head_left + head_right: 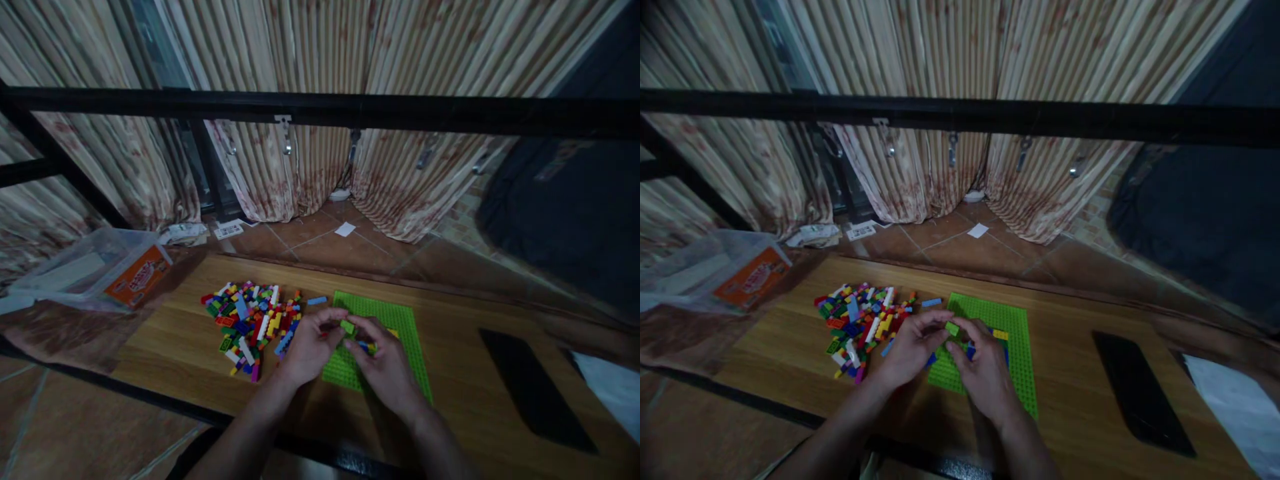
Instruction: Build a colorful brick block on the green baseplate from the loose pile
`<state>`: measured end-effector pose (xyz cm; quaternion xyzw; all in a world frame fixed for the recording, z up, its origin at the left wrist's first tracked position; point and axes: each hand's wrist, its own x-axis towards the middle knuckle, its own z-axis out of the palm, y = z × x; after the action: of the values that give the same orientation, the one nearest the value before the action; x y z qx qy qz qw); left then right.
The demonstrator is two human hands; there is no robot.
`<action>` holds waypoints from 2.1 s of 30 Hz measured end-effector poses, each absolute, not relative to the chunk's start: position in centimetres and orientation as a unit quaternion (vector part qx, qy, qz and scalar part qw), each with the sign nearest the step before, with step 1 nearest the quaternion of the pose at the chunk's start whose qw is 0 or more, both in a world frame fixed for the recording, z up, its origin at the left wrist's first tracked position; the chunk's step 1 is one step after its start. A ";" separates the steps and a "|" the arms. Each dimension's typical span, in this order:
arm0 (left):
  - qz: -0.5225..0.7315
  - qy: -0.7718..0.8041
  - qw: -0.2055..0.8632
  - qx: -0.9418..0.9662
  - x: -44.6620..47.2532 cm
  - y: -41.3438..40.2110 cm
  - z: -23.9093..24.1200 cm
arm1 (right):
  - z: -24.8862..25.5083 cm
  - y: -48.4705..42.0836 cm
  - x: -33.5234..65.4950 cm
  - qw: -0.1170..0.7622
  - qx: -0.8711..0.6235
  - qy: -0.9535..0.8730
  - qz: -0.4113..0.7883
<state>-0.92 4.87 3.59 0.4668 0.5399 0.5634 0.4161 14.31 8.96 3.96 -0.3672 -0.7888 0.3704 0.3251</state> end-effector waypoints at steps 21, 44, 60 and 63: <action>0.469 0.608 0.359 0.531 2.4 7.7 1.7 | 2.8 12.0 21.1 0.298 -0.541 -0.723 0.310; 0.393 0.634 0.303 0.593 2.5 7.4 1.9 | 2.5 11.6 21.1 0.239 -0.474 -0.780 0.333; 0.330 0.662 0.221 0.635 4.0 7.5 1.7 | 2.5 11.9 21.2 0.246 -0.501 -0.766 0.317; 0.324 0.669 0.217 0.632 4.2 7.7 1.6 | 2.5 11.9 21.1 0.244 -0.504 -0.765 0.317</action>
<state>4.17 7.69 1.60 0.6323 0.6694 0.3240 0.2170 21.14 11.91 2.50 -0.5044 -0.7652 0.3174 0.2436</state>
